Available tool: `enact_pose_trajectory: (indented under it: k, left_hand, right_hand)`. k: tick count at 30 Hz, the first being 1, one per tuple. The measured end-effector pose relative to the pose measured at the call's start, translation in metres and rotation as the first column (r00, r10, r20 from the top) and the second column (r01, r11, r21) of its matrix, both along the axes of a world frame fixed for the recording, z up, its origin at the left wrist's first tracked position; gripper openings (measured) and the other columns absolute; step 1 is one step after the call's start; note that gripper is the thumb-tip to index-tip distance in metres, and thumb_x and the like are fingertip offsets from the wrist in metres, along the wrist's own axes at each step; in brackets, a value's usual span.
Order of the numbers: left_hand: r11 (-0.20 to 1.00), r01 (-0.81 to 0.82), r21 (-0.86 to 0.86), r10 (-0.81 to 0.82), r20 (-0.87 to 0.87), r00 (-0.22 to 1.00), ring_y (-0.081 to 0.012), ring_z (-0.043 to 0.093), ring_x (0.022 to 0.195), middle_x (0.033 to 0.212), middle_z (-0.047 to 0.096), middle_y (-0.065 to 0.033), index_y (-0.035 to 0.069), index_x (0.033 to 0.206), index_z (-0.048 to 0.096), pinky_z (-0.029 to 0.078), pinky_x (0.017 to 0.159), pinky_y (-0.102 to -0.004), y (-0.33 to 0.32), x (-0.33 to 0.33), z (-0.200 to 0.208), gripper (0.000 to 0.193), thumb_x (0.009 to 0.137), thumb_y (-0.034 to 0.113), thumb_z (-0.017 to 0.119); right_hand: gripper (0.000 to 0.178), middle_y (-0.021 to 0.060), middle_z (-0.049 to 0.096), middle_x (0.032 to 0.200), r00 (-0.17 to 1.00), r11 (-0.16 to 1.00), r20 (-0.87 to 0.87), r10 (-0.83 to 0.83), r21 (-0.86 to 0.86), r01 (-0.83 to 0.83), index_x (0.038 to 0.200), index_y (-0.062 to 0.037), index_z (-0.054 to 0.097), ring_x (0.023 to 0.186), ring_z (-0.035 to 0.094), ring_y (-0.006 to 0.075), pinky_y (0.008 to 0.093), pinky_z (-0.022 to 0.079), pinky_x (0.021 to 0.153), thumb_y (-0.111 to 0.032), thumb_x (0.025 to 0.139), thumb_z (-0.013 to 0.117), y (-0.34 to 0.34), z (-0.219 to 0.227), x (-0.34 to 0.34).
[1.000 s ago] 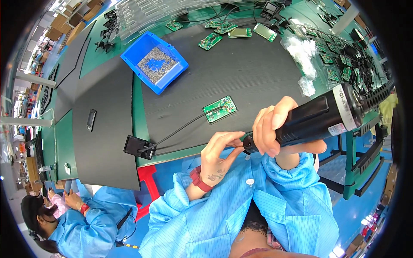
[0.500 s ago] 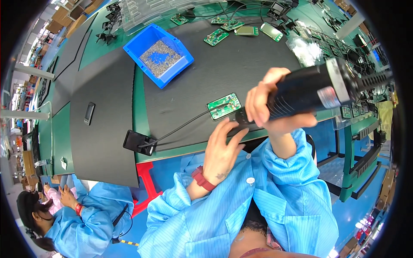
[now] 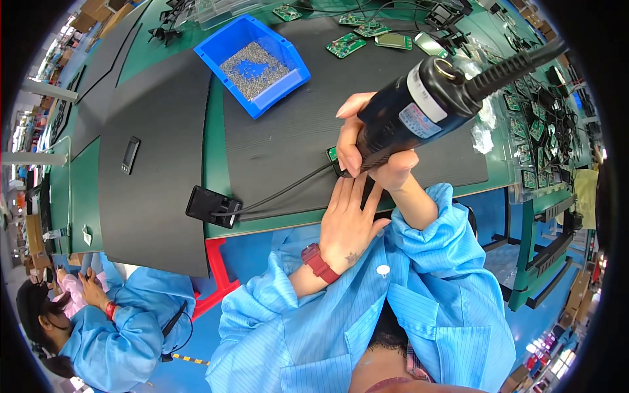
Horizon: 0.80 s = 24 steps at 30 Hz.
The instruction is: The person assembles electronic circuit boards by fastening electronic components and plastic cases onto the circuit boards with screws using an electric screwdriver.
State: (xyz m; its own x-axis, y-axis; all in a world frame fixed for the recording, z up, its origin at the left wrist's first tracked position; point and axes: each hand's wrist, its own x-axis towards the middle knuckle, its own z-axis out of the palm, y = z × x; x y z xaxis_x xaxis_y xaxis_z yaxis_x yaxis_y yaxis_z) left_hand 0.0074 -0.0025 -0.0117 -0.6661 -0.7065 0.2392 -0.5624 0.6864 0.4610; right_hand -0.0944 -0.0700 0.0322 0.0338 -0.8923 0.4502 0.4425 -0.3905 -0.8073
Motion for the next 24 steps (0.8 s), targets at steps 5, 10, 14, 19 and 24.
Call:
enact_pose_trajectory:
  k: [5, 10, 14, 19, 24]
  left_hand:
    - [0.999, -0.015, -0.041, 0.015, 0.002, 1.000, -0.0355, 0.037, 0.113, 0.120, 0.037, -0.0223, 0.003, 0.112, 0.048, 0.030, 0.096, -0.0410, 0.000, 0.000, -0.006, 0.050, 0.071, 0.029, 0.062]
    - [0.998, -0.032, -0.051, 0.031, -0.007, 0.999, -0.0354, 0.038, 0.111, 0.118, 0.038, -0.0223, 0.003, 0.113, 0.048, 0.031, 0.096, -0.0400, 0.002, -0.002, -0.009, 0.050, 0.072, 0.028, 0.061]
    - [0.997, -0.041, -0.071, 0.040, -0.017, 0.999, -0.0351, 0.039, 0.110, 0.118, 0.038, -0.0224, 0.004, 0.114, 0.046, 0.032, 0.095, -0.0395, -0.001, -0.003, -0.011, 0.051, 0.072, 0.028, 0.061]
    - [0.999, -0.047, -0.020, 0.047, -0.021, 0.999, -0.0342, 0.038, 0.111, 0.121, 0.036, -0.0214, 0.004, 0.115, 0.045, 0.033, 0.095, -0.0390, 0.000, -0.004, -0.012, 0.052, 0.071, 0.026, 0.062]
    - [0.998, -0.050, -0.048, 0.046, -0.067, 0.997, -0.0333, 0.037, 0.113, 0.125, 0.034, -0.0193, 0.004, 0.116, 0.044, 0.032, 0.096, -0.0385, -0.002, -0.005, -0.008, 0.052, 0.070, 0.022, 0.063]
  right_hand:
    - [0.081, 0.0041, 0.051, 0.049, 0.998, 0.998, 0.004, 0.057, 0.019, -0.057, 0.093, 0.0023, 0.048, 0.037, 0.045, 0.0076, 0.0178, 0.039, 0.034, -0.068, 0.057, 0.062, -0.002, 0.004, 0.007]
    - [0.074, 0.0051, 0.052, 0.049, 0.974, 0.973, 0.013, 0.228, 0.026, -0.228, 0.086, 0.0001, 0.050, 0.037, 0.046, 0.0081, 0.0172, 0.039, 0.033, -0.064, 0.053, 0.068, -0.007, -0.002, 0.007]
    - [0.070, 0.0054, 0.052, 0.049, 0.951, 0.948, 0.061, 0.303, 0.083, -0.308, 0.083, -0.0015, 0.051, 0.037, 0.046, 0.0084, 0.0170, 0.039, 0.033, -0.061, 0.052, 0.071, -0.009, 0.000, 0.003]
    - [0.071, 0.0043, 0.051, 0.049, 0.947, 0.948, 0.054, 0.316, 0.008, -0.317, 0.088, -0.0003, 0.051, 0.037, 0.045, 0.0079, 0.0172, 0.038, 0.033, -0.062, 0.056, 0.068, -0.009, -0.006, 0.002]
    - [0.075, 0.0029, 0.050, 0.050, 0.992, 0.993, 0.067, 0.107, 0.041, -0.110, 0.097, 0.0020, 0.051, 0.037, 0.043, 0.0069, 0.0182, 0.035, 0.034, -0.063, 0.061, 0.064, -0.009, 0.008, -0.009]
